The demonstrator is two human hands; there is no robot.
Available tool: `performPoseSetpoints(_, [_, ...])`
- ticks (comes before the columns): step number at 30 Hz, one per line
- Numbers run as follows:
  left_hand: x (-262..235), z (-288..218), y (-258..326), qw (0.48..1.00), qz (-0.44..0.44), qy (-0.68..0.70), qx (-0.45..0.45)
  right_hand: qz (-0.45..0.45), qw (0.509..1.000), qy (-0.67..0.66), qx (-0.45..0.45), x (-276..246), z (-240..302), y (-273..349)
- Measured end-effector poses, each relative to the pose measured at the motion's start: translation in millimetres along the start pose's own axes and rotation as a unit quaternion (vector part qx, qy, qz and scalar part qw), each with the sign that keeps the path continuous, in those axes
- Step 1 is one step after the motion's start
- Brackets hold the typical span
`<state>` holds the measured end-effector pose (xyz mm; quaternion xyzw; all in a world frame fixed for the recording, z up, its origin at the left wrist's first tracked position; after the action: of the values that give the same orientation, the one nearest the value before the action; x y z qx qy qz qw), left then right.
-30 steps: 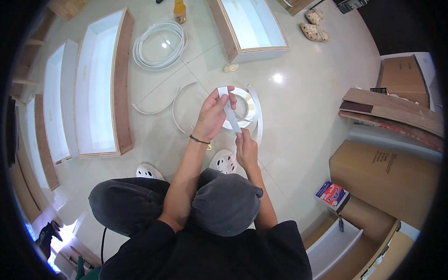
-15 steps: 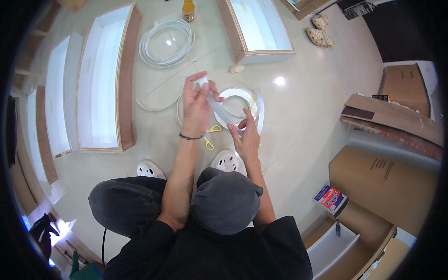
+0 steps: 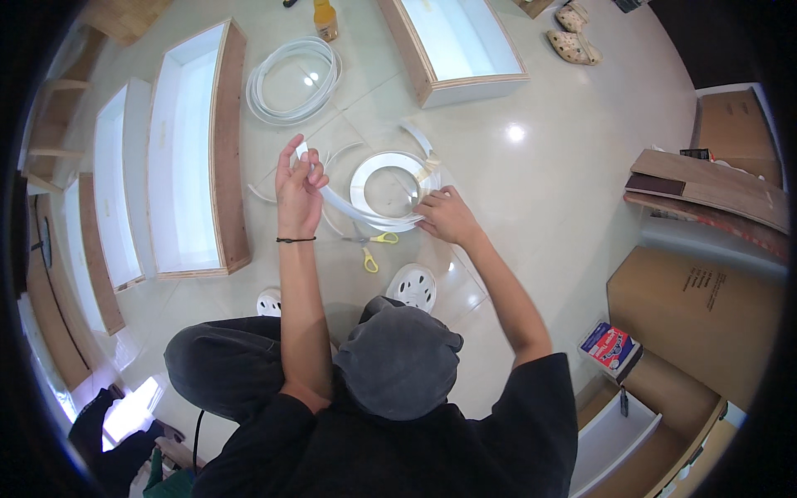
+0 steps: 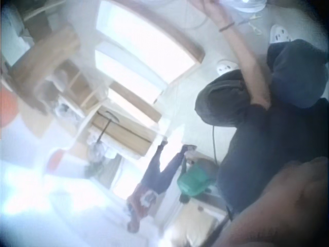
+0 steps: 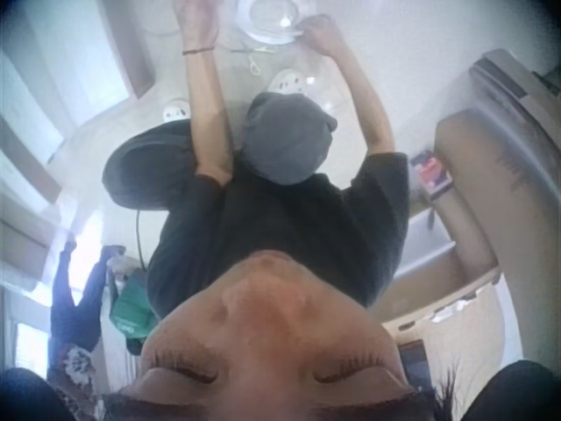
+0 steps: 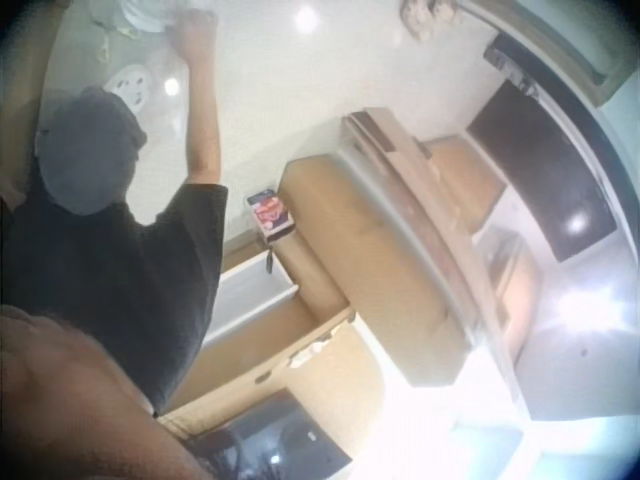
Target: The person sits on the floor and repeatedly measures and cuts a white plastic strip using yellow-handled scissors. The person cuts multiple segments and coils them into loops on the floor.
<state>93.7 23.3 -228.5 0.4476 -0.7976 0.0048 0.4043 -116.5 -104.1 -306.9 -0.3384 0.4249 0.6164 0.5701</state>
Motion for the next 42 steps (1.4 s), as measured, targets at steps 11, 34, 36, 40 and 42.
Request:
performPoseSetpoints(11, [16.6,17.0,-6.7,0.995,0.067,-0.074,-0.03,0.011,0.992,0.056,0.114,40.7,-32.8,-22.7])
performPoseSetpoints(34, [-111.5,-254.5,-107.9,0.994,0.061,0.076,0.057,-0.016,0.992,-0.08,0.097,-7.2,4.9,4.2])
performPoseSetpoints(36, [-124.1,-269.4,-120.2,1.0,-0.005,0.008,-0.015,-0.067,0.99,-0.103,0.072,-3.2,11.1,-3.6])
performPoseSetpoints(40, [-107.0,-298.6,-103.8,0.999,0.001,-0.018,-0.026,-0.159,0.965,-0.136,0.159,0.8,-4.9,-16.5])
performPoseSetpoints(42, [-102.4,-300.2,-82.5,0.999,0.023,-0.011,0.019,-0.153,0.958,-0.133,0.202,8.8,-15.4,-22.3])
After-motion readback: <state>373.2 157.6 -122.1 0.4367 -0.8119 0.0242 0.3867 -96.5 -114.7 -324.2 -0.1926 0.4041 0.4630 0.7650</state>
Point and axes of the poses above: each hand's wrist, its own y-axis away from the middle knuckle, its own x-axis out of the palm, z = x × y, the point moved 10 cm from there along -y, towards the middle knuckle, and after that the axes turned 2 degrees about -x, right-handed, at the moved point
